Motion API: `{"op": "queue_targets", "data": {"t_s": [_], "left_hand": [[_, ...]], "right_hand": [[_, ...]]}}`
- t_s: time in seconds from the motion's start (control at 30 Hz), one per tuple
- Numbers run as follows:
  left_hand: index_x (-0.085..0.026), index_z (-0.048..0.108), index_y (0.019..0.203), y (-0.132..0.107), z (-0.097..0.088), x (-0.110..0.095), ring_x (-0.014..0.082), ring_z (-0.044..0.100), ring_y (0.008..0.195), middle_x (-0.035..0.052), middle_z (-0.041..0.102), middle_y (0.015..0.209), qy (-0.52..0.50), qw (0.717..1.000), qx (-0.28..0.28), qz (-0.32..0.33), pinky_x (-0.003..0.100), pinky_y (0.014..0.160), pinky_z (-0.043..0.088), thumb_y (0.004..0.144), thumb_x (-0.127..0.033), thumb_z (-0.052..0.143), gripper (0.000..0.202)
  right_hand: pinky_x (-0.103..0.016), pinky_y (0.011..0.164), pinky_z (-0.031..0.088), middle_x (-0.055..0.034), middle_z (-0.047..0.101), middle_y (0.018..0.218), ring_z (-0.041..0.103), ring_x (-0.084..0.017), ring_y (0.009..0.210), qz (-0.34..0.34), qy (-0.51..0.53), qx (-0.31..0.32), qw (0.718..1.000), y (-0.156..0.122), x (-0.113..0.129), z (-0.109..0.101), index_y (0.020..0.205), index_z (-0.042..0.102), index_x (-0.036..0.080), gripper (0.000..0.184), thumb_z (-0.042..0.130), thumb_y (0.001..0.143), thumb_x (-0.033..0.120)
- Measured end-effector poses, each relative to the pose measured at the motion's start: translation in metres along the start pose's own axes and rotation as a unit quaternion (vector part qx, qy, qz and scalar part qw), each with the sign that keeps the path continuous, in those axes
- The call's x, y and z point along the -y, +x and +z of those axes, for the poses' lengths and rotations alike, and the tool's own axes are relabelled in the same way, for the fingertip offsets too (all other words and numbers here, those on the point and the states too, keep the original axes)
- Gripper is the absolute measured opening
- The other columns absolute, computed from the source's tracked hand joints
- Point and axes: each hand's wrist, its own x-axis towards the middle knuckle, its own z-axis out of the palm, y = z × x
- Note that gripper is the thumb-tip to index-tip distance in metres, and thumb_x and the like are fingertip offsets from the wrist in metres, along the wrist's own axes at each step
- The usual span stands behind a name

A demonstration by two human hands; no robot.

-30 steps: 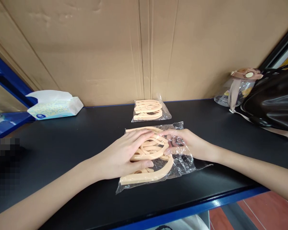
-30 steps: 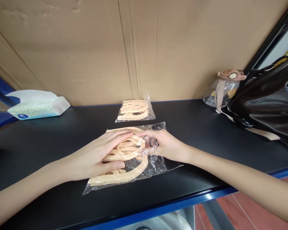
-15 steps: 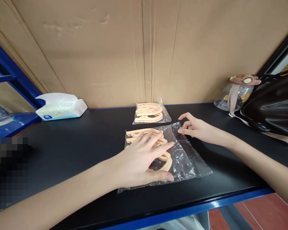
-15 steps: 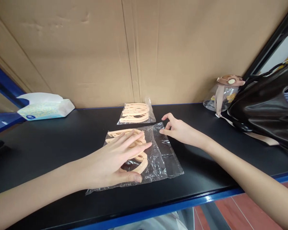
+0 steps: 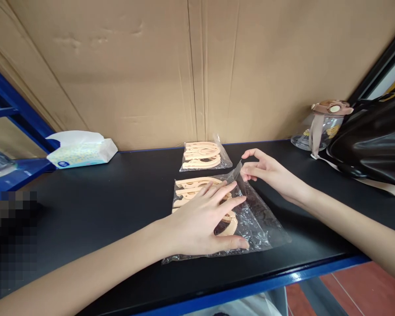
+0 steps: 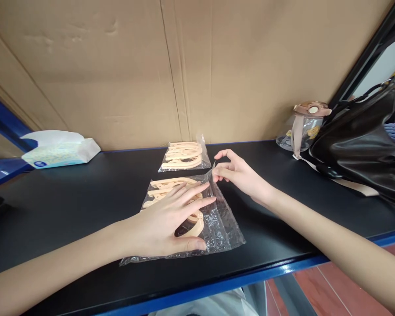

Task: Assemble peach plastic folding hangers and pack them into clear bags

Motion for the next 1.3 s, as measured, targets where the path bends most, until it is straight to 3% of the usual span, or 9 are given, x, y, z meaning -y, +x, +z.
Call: {"op": "queue_targets", "data": {"t_s": [0.17,0.27,0.47,0.63,0.73,0.8,1.0,1.17,1.3], "left_hand": [[-0.021,0.036,0.136,-0.001,0.005,0.003,0.0214,0.044,0.129,0.0102,0.045,0.141,-0.133,0.977,-0.158,-0.047,0.043,0.108,0.040,0.098,-0.040,0.039,0.043],[-0.023,0.033,0.138,-0.001,0.008,0.005,0.0230,0.039,0.134,0.0102,0.039,0.145,-0.143,0.967,-0.205,-0.057,0.046,0.110,0.037,0.098,-0.035,0.041,0.042],[-0.022,0.021,0.146,-0.001,0.007,0.002,0.0282,0.020,0.142,0.0126,0.016,0.156,-0.043,0.978,-0.203,-0.023,0.052,0.113,0.030,0.088,-0.024,0.056,0.067],[-0.024,0.061,0.113,0.000,0.002,0.000,0.0240,0.033,0.135,0.0058,0.049,0.137,-0.013,0.977,-0.184,0.103,0.045,0.110,0.034,0.087,-0.015,0.057,0.028],[-0.020,0.065,0.087,0.002,0.002,0.000,0.0166,0.058,0.104,0.0031,0.066,0.103,-0.064,0.972,-0.178,0.137,0.034,0.094,0.047,0.087,-0.014,0.057,0.010],[-0.018,0.062,0.080,0.002,0.003,-0.001,0.0126,0.062,0.083,0.0011,0.067,0.087,-0.100,0.968,-0.180,0.141,0.028,0.080,0.050,0.085,-0.011,0.056,0.010],[-0.017,0.058,0.072,-0.004,0.001,-0.008,0.0122,0.057,0.067,0.0011,0.063,0.073,-0.040,0.965,-0.174,0.190,0.024,0.062,0.047,0.081,-0.009,0.048,0.016],[-0.016,0.053,0.062,-0.007,0.001,-0.016,0.0125,0.041,0.054,0.0010,0.053,0.062,0.100,0.945,-0.161,0.265,0.025,0.045,0.037,0.069,-0.011,0.048,0.011],[-0.017,0.055,0.062,-0.007,0.004,-0.018,0.0144,0.041,0.055,0.0009,0.049,0.061,0.150,0.923,-0.173,0.310,0.027,0.042,0.036,0.074,-0.027,0.054,0.016]], "right_hand": [[-0.030,0.071,0.042,-0.0003,0.065,0.081,0.057,-0.014,0.078,-0.014,0.068,0.044,0.997,-0.003,-0.005,0.012,0.100,0.037,0.022,0.018,0.051,0.088,0.023],[-0.036,0.083,0.045,-0.0043,0.065,0.100,0.060,-0.017,0.095,-0.020,0.097,0.116,0.988,-0.003,-0.009,0.011,0.103,0.035,0.024,0.026,0.048,0.084,0.013],[-0.043,0.108,0.035,-0.0075,0.051,0.131,0.046,-0.020,0.127,-0.095,-0.079,0.185,0.975,-0.006,-0.011,0.010,0.128,0.032,0.026,0.050,0.059,0.086,0.026],[-0.045,0.116,0.025,-0.0067,0.026,0.154,0.025,-0.022,0.142,-0.170,-0.256,0.172,0.936,-0.011,-0.017,0.017,0.148,0.014,0.029,0.067,0.051,0.093,0.038],[-0.047,0.114,0.026,-0.0070,0.028,0.155,0.025,-0.022,0.142,-0.169,-0.326,0.184,0.912,-0.014,-0.016,0.018,0.151,0.004,0.029,0.068,0.043,0.096,0.039],[-0.048,0.115,0.025,-0.0064,0.025,0.156,0.022,-0.022,0.143,-0.170,-0.344,0.190,0.904,-0.015,-0.014,0.017,0.152,0.005,0.028,0.066,0.039,0.098,0.043],[-0.048,0.119,0.008,0.0007,0.022,0.157,0.010,-0.021,0.146,-0.136,-0.349,0.222,0.900,-0.011,-0.010,0.015,0.151,0.015,0.028,0.057,0.030,0.100,0.046],[-0.047,0.116,0.020,-0.0044,0.041,0.148,0.030,-0.024,0.140,-0.140,-0.325,0.196,0.915,-0.006,-0.014,0.013,0.142,0.042,0.024,0.050,0.034,0.098,0.047],[-0.049,0.112,0.024,-0.0056,0.055,0.137,0.042,-0.024,0.131,-0.158,-0.326,0.165,0.917,-0.005,-0.012,0.016,0.132,0.053,0.025,0.042,0.041,0.097,0.045]]}}
